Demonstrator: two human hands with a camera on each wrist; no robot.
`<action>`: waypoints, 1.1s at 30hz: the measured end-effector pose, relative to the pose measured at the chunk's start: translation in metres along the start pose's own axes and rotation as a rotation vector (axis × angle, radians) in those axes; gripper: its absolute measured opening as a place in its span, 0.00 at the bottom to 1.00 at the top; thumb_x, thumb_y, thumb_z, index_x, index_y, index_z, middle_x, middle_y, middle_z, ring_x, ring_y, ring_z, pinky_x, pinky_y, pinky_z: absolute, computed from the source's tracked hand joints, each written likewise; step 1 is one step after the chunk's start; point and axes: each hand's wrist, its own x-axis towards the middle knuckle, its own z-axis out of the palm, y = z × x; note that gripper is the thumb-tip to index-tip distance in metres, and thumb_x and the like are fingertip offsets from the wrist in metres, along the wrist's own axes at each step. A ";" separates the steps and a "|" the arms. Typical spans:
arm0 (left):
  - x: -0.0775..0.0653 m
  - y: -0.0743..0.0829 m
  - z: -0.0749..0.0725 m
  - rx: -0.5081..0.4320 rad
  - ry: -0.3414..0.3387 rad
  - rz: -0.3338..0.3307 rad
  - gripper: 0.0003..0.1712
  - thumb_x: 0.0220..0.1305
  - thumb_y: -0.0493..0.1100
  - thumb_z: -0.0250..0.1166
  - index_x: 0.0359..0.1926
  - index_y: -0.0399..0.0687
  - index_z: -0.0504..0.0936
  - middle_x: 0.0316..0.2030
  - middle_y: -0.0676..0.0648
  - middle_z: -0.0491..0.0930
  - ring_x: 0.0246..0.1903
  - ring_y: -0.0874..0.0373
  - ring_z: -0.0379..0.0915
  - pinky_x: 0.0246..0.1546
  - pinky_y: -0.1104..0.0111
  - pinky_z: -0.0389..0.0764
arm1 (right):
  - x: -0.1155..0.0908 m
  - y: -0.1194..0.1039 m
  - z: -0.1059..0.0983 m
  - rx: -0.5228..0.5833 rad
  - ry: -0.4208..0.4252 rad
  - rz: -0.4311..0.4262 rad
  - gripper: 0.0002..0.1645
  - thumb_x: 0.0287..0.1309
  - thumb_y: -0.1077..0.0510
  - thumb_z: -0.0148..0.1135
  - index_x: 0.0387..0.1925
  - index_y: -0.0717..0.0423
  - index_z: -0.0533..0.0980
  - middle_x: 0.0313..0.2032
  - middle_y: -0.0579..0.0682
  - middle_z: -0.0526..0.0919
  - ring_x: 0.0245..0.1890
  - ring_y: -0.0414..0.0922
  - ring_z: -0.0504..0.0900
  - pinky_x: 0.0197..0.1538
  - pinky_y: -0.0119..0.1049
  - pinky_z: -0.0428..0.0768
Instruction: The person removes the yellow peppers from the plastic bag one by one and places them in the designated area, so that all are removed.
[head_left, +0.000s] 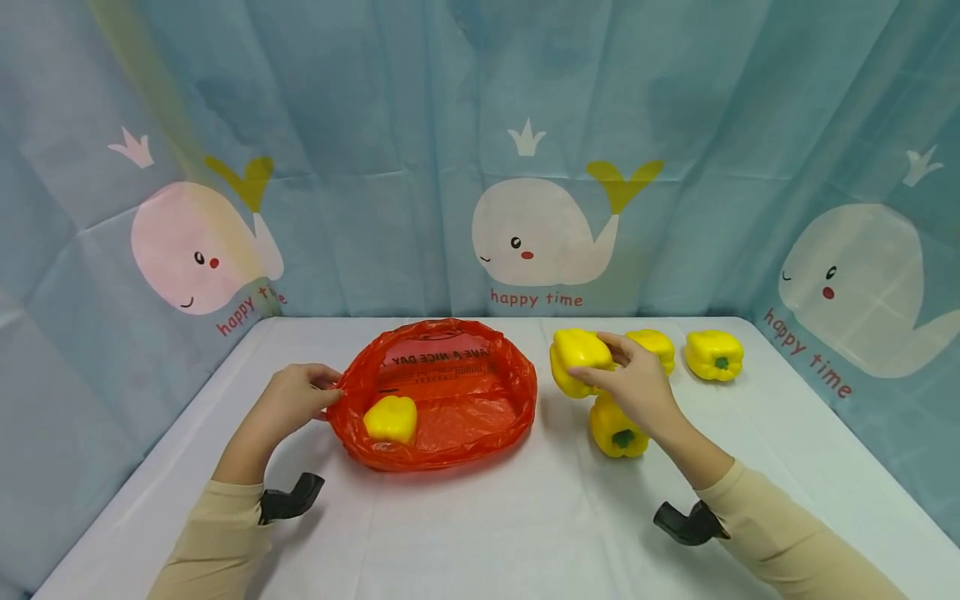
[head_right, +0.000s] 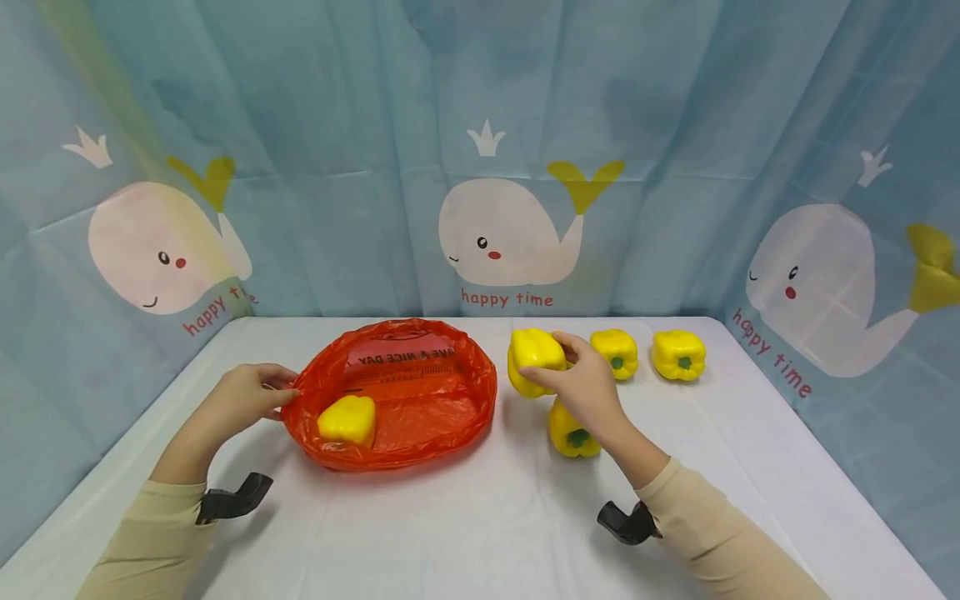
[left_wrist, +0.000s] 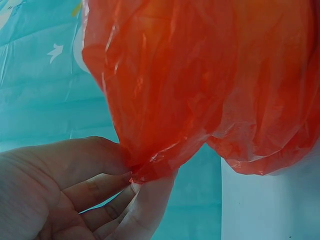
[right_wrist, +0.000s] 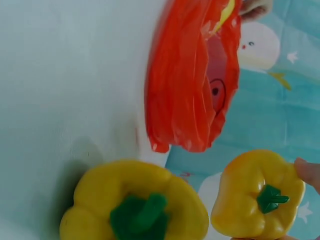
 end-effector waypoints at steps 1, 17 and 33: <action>0.000 0.000 0.000 0.000 0.000 -0.001 0.23 0.68 0.41 0.62 0.58 0.29 0.76 0.45 0.33 0.82 0.35 0.55 0.81 0.43 0.57 0.88 | -0.001 0.000 -0.003 -0.009 0.003 0.003 0.55 0.53 0.38 0.71 0.74 0.57 0.60 0.69 0.62 0.69 0.67 0.58 0.69 0.67 0.54 0.74; 0.001 -0.001 0.000 0.008 -0.004 -0.002 0.24 0.68 0.42 0.62 0.59 0.30 0.76 0.45 0.33 0.82 0.35 0.54 0.81 0.43 0.56 0.88 | -0.013 0.017 -0.040 -0.016 0.033 -0.009 0.56 0.56 0.38 0.69 0.75 0.61 0.56 0.72 0.63 0.64 0.70 0.61 0.66 0.70 0.58 0.69; 0.000 0.000 0.001 -0.002 -0.004 0.012 0.22 0.67 0.41 0.61 0.57 0.29 0.77 0.44 0.34 0.82 0.34 0.55 0.80 0.41 0.59 0.88 | -0.022 0.042 -0.065 -0.099 0.074 0.089 0.59 0.58 0.34 0.66 0.76 0.62 0.51 0.74 0.67 0.57 0.73 0.67 0.59 0.69 0.62 0.67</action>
